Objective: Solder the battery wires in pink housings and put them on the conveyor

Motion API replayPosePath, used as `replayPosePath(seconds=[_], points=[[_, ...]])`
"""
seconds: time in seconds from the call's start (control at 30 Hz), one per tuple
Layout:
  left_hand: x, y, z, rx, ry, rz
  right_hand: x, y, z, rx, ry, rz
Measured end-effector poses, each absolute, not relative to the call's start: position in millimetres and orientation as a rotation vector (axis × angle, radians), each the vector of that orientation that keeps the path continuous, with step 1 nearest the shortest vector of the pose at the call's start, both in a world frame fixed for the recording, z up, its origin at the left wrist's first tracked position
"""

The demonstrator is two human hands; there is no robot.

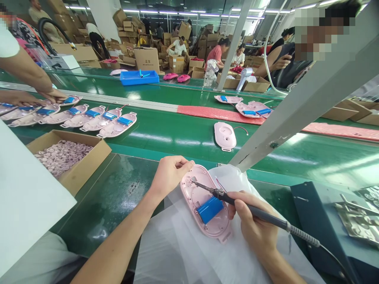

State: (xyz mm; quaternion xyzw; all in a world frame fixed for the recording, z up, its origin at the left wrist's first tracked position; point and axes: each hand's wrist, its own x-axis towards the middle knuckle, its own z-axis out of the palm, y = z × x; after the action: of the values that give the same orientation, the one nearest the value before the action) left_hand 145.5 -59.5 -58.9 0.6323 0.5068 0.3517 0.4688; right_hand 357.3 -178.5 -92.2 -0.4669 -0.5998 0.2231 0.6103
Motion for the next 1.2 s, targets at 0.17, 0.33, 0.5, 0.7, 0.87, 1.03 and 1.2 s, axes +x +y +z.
replayPosePath(seconds=[0.17,0.33,0.5,0.7,0.87,1.03,1.2], points=[[145,-59,-59,1.541,1.25,0.854,357,-179,-93,-1.087,-1.381,0.52],[145,-60,-57,1.542,1.252,0.852,357,-180,-91,-1.078,-1.368,0.508],[142,-59,-55,1.553,1.237,0.836,357,-179,-91,-1.067,-1.324,0.519],[126,-51,-52,1.478,1.109,0.64,358,-174,-88,-1.032,-1.246,0.531],[97,-42,-39,1.391,1.136,0.709,360,-174,-83,-0.985,-1.159,0.474],[79,-16,-37,1.407,1.35,1.205,363,-174,-75,-0.904,-1.073,0.41],[132,20,-58,1.812,1.497,1.578,366,-177,-71,-0.878,-1.052,0.369]])
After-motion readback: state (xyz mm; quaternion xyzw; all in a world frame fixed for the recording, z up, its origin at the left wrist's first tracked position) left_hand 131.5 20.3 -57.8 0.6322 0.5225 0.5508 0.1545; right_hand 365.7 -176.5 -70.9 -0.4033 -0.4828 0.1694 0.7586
